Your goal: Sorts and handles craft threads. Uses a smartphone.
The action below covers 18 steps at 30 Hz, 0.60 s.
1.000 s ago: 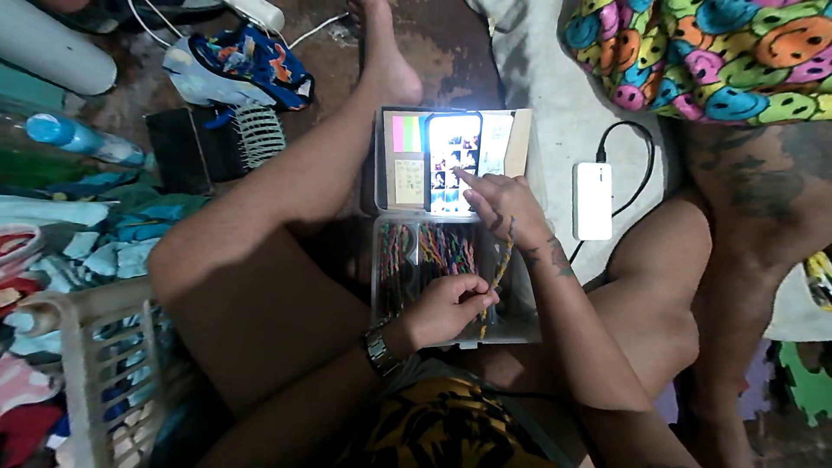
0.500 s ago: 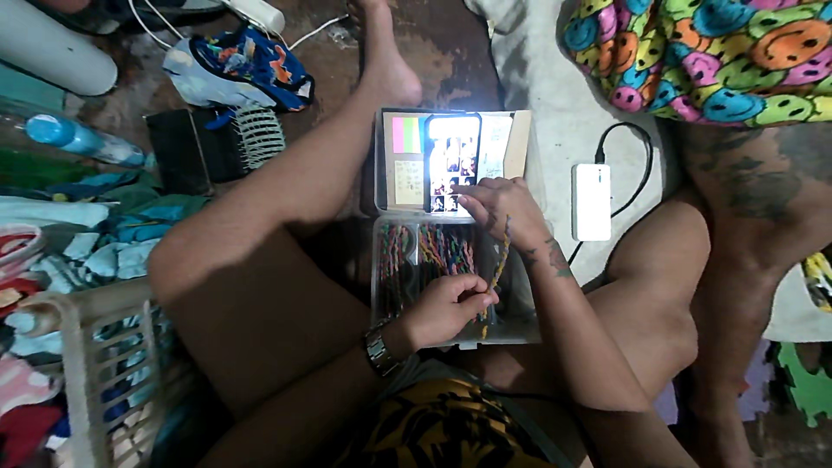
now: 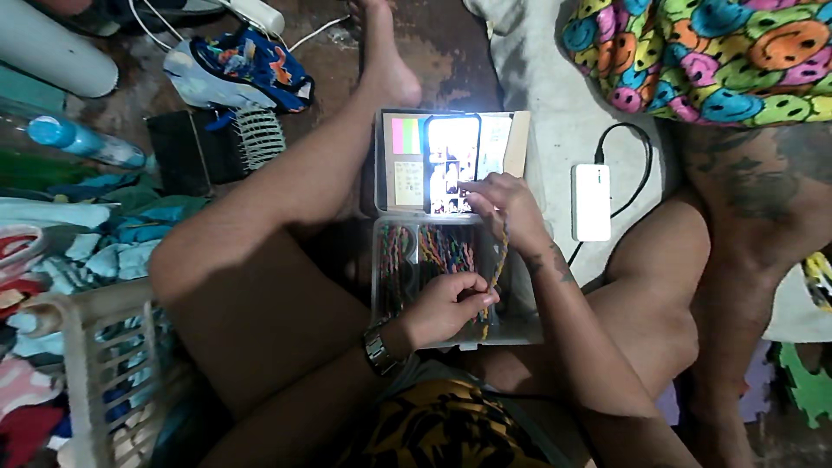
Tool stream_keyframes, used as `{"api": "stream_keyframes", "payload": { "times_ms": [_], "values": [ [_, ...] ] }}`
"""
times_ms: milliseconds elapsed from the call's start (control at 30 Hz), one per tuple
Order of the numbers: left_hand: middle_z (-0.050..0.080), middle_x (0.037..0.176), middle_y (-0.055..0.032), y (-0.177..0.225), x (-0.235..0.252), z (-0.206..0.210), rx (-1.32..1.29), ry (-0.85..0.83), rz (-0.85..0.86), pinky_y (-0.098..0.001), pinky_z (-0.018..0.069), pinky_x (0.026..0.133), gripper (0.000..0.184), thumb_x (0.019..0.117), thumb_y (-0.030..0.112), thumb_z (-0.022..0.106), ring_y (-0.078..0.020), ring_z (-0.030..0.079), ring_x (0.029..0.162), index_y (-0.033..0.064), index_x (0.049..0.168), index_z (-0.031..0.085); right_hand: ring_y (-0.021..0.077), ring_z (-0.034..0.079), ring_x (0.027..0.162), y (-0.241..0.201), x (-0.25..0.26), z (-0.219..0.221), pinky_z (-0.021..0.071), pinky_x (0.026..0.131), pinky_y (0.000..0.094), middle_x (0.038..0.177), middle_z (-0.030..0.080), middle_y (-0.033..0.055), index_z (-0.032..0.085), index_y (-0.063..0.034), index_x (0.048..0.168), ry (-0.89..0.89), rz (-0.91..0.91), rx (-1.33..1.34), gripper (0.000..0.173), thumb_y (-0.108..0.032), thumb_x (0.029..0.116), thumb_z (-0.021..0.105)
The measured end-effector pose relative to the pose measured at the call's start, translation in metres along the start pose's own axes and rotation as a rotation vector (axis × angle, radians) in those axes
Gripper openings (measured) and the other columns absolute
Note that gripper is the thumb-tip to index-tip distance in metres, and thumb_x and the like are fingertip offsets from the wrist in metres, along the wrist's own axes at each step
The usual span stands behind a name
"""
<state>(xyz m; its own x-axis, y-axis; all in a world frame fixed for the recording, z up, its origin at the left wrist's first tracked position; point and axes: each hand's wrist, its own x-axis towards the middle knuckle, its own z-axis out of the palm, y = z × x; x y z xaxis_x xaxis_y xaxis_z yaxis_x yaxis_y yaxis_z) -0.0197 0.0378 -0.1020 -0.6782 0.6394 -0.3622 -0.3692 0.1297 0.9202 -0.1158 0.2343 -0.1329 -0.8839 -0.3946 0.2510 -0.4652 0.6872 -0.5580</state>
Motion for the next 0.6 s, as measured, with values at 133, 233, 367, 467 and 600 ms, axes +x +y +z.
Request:
{"api": "stream_keyframes", "payload": {
  "times_ms": [133, 233, 367, 467, 600],
  "values": [
    [0.065, 0.098, 0.0041, 0.004, -0.001, -0.004, -0.148, 0.012, 0.008, -0.016, 0.0514, 0.07, 0.015, 0.1037, 0.013, 0.056, 0.0022, 0.059, 0.077, 0.0036, 0.108, 0.066, -0.0002, 0.06, 0.08, -0.024, -0.027, -0.019, 0.0515, 0.072, 0.0202, 0.093, 0.067, -0.0086, 0.072, -0.0147, 0.11, 0.017, 0.293, 0.841, 0.039, -0.039, 0.1068, 0.041],
    [0.066, 0.093, 0.006, 0.006, -0.001, -0.005, -0.347, 0.014, -0.008, -0.0177, 0.0532, 0.07, 0.015, 0.1045, 0.01, 0.051, -0.0001, 0.061, 0.074, 0.0079, 0.103, 0.066, 0.0025, 0.066, 0.093, -0.027, -0.051, -0.027, 0.0548, 0.082, 0.0219, 0.111, 0.074, -0.0051, 0.073, -0.019, 0.122, -0.313, 0.265, 1.293, 0.044, -0.053, 0.0994, 0.057],
    [0.066, 0.09, 0.0058, 0.008, -0.001, -0.005, -0.526, -0.015, -0.072, -0.0183, 0.0537, 0.069, 0.018, 0.1055, 0.01, 0.048, -0.0017, 0.061, 0.073, 0.0098, 0.103, 0.066, 0.0013, 0.068, 0.089, -0.033, -0.064, -0.01, 0.0567, 0.079, 0.0203, 0.105, 0.075, -0.0064, 0.079, -0.0205, 0.107, -0.217, 0.202, 1.467, 0.02, -0.033, 0.0995, 0.065],
    [0.067, 0.087, 0.0068, 0.008, 0.001, -0.005, -0.475, 0.001, -0.043, -0.0173, 0.053, 0.067, 0.016, 0.1039, 0.011, 0.052, -0.0004, 0.061, 0.071, 0.0105, 0.099, 0.067, 0.0025, 0.069, 0.087, -0.038, -0.064, -0.002, 0.0574, 0.079, 0.0206, 0.1, 0.076, -0.0048, 0.08, -0.0183, 0.1, -0.088, 0.254, 1.587, 0.012, -0.025, 0.0954, 0.071],
    [0.067, 0.089, 0.0064, 0.012, 0.003, -0.006, -0.123, 0.109, 0.08, -0.0134, 0.0506, 0.067, 0.013, 0.1018, 0.015, 0.06, 0.004, 0.059, 0.072, 0.0053, 0.101, 0.07, 0.0027, 0.068, 0.076, -0.048, -0.061, -0.003, 0.057, 0.072, 0.0201, 0.087, 0.074, -0.0041, 0.078, -0.0185, 0.093, 0.018, 0.345, 1.657, 0.006, -0.023, 0.0899, 0.077]
  ]
}}
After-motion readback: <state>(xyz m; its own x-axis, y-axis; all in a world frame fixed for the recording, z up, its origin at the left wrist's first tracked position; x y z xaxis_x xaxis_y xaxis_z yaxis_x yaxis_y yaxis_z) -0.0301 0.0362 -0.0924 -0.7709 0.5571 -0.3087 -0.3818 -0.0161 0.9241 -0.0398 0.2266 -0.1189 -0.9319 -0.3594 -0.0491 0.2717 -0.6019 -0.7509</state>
